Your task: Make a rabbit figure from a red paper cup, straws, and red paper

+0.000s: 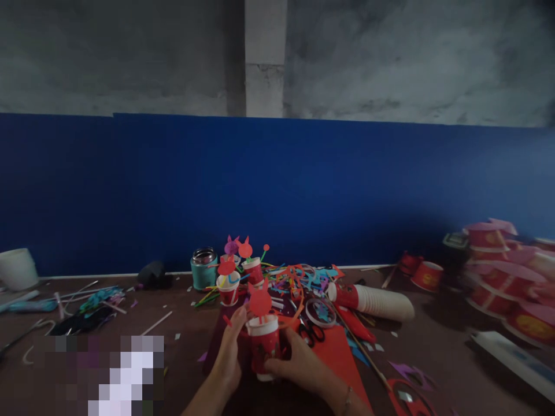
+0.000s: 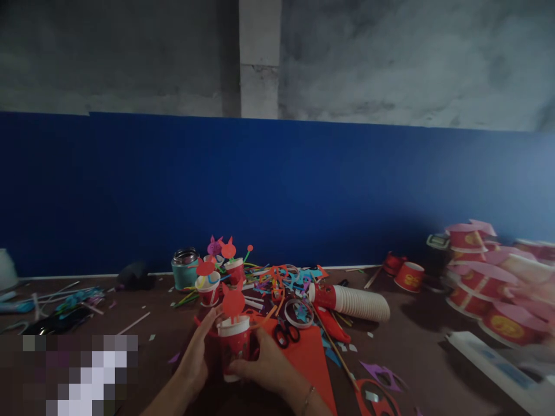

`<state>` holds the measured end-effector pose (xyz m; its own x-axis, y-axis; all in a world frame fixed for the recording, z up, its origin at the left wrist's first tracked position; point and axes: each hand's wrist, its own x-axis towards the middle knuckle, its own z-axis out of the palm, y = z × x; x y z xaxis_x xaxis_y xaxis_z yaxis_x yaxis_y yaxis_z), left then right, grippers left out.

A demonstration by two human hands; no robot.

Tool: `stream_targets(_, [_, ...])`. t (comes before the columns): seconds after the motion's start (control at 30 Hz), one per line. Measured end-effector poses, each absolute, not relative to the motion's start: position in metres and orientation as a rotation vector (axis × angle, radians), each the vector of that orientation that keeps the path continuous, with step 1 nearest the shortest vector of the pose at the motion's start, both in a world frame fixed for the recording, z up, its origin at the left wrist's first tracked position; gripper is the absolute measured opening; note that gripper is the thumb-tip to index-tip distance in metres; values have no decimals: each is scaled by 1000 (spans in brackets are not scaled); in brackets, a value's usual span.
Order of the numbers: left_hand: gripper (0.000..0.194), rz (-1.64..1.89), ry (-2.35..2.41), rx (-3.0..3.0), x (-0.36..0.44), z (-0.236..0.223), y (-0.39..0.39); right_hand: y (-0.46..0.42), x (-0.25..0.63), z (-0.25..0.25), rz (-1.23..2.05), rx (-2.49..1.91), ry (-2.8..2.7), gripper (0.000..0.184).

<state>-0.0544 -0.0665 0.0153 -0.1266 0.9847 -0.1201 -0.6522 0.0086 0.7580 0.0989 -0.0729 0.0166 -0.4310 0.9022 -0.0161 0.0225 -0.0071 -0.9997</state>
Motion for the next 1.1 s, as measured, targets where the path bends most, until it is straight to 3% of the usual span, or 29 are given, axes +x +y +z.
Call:
stream_targets(0.23, [64, 1368, 792, 608, -51, 21, -75, -66, 101, 11, 1422, -932, -1475, 50])
stream_targets(0.43, [68, 1397, 844, 566, -51, 16, -73, -55, 107, 15, 1127, -1058, -1110, 53])
stream_targets(0.57, [60, 1348, 853, 621, -50, 11, -71, -51, 112, 15, 1312, -961, -894, 43])
stream_targets(0.8, [71, 1251, 810, 686, -50, 4, -67, -49, 114, 10, 1547, -811, -830, 27])
stream_targets(0.9, [66, 1303, 820, 647, -54, 4, -65, -47, 114, 9, 1563, -801, -815, 27])
stream_targets(1.1, [38, 1329, 648, 511, -60, 15, -67, -41, 116, 6, 1597, -770, -668, 24])
